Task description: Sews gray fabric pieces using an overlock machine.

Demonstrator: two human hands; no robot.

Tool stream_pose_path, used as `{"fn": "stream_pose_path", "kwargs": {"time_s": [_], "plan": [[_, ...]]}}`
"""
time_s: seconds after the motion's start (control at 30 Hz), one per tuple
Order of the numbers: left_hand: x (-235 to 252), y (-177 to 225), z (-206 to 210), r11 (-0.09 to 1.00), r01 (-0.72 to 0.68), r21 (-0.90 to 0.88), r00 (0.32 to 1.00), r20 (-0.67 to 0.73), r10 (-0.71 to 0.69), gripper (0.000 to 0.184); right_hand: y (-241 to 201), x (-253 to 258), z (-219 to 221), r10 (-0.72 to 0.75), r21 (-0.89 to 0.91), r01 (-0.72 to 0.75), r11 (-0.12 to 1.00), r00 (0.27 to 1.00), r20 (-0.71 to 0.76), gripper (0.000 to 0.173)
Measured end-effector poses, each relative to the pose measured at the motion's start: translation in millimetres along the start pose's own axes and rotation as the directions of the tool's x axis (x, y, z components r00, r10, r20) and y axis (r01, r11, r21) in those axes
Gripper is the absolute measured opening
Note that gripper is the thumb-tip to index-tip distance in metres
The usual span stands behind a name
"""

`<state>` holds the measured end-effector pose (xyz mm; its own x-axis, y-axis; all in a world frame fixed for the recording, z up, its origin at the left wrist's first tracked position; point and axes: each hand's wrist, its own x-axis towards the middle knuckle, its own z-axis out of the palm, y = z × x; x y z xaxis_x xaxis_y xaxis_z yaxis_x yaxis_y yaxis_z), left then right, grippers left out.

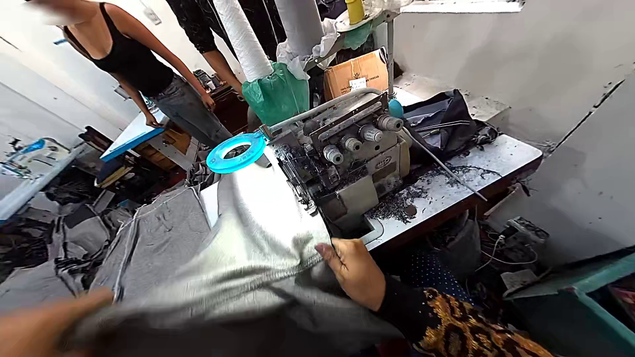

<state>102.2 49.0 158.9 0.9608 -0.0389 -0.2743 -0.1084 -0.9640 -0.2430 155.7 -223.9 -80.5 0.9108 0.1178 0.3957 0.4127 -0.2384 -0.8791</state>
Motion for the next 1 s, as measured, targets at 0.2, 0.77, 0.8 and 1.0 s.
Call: {"fn": "stream_pose_path", "kwargs": {"time_s": [0.2,0.77,0.8,1.0], "plan": [[146,15,-6,0.982,-0.164,0.098,0.576,-0.798,0.176,0.035,-16,16,0,0.148,-0.103,-0.141,0.985,0.987,0.062,0.043],[93,150,125,0.498,-0.458,-0.736,0.82,-0.566,-0.083,0.033,12,-44,20,0.215,0.501,-0.179,0.846,0.977,-0.014,0.037],[91,152,125,0.566,-0.446,-0.693,0.807,-0.585,-0.08,0.034,10,-44,18,0.25,0.497,-0.232,0.836,0.968,0.03,0.042],[78,196,132,0.949,-0.194,-0.249,0.68,-0.731,-0.052,0.039,12,-53,3,0.081,0.287,-0.083,0.954,0.997,0.017,0.025]]}}
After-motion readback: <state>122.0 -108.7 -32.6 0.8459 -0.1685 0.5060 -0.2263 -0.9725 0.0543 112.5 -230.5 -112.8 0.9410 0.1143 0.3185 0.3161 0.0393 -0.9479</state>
